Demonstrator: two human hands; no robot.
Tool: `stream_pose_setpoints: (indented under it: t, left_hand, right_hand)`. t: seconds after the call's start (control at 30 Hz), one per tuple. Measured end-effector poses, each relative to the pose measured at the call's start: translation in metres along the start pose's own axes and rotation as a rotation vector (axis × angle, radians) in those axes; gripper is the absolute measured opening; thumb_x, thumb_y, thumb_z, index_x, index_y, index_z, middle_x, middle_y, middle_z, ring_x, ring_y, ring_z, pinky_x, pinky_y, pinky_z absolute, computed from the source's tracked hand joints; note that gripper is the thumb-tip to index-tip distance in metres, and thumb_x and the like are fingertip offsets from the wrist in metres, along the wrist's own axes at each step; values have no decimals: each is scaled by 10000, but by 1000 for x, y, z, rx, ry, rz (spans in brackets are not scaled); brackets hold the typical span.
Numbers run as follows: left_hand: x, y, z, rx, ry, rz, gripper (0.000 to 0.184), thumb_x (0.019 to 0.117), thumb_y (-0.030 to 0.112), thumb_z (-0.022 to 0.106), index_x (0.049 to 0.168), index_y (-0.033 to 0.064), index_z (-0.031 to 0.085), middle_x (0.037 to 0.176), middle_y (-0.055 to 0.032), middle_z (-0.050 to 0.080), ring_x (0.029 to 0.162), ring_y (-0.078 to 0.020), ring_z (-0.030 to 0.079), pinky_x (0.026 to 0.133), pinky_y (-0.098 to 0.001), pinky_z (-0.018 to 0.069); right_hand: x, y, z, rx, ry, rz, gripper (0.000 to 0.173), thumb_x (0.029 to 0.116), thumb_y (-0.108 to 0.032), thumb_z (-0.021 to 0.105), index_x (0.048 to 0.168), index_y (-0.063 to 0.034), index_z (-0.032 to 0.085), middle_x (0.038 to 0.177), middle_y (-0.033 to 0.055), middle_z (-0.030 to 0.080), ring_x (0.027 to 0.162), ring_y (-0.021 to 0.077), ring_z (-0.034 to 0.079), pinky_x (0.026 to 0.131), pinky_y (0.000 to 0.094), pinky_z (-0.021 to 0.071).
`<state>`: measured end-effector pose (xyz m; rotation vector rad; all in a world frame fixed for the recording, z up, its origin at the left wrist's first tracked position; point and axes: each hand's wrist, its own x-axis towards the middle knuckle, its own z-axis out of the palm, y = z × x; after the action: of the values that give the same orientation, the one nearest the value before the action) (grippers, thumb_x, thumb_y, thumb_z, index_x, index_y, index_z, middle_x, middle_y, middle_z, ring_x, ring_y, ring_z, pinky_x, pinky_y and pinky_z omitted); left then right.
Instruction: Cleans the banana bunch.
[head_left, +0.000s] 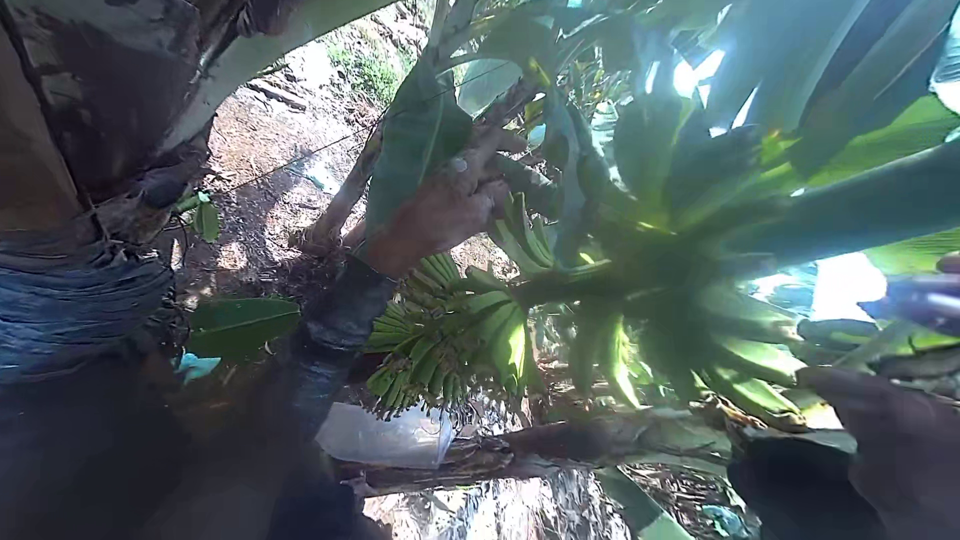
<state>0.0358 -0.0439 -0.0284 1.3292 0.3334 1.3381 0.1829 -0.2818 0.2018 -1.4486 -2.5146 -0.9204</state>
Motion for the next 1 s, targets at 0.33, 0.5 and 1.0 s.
stream_pose_setpoints:
  t: [0.33, 0.5, 1.0]
  left_hand:
    - [-25, 21, -21, 741, 231, 64, 418, 1002, 479, 592, 1185, 122, 711, 1187, -106, 691, 1107, -275, 660, 976, -532, 493]
    - [-24, 35, -22, 615, 426, 242, 314, 1050, 352, 546, 1056, 59, 657, 917, -69, 679, 826, -134, 656, 767, -351, 531]
    - [-65, -40, 96, 792, -214, 623, 546, 933, 9, 622, 1458, 148, 569, 1453, -107, 590, 1288, -288, 605, 1203, -505, 345]
  right_hand:
    - [87, 61, 4, -353, -262, 123, 371, 1073, -354, 478, 1290, -96, 632, 1134, 212, 674, 972, 362, 679, 804, 619, 525]
    - [100, 0, -10, -157, -79, 541, 163, 1049, -45, 519, 1158, 27, 617, 1004, 89, 627, 871, 59, 598, 806, 223, 492]
    - [89, 34, 5, -40, -114, -138, 184, 1008, -81, 595, 1119, -23, 730, 1252, 205, 667, 1186, 309, 643, 994, 458, 541]
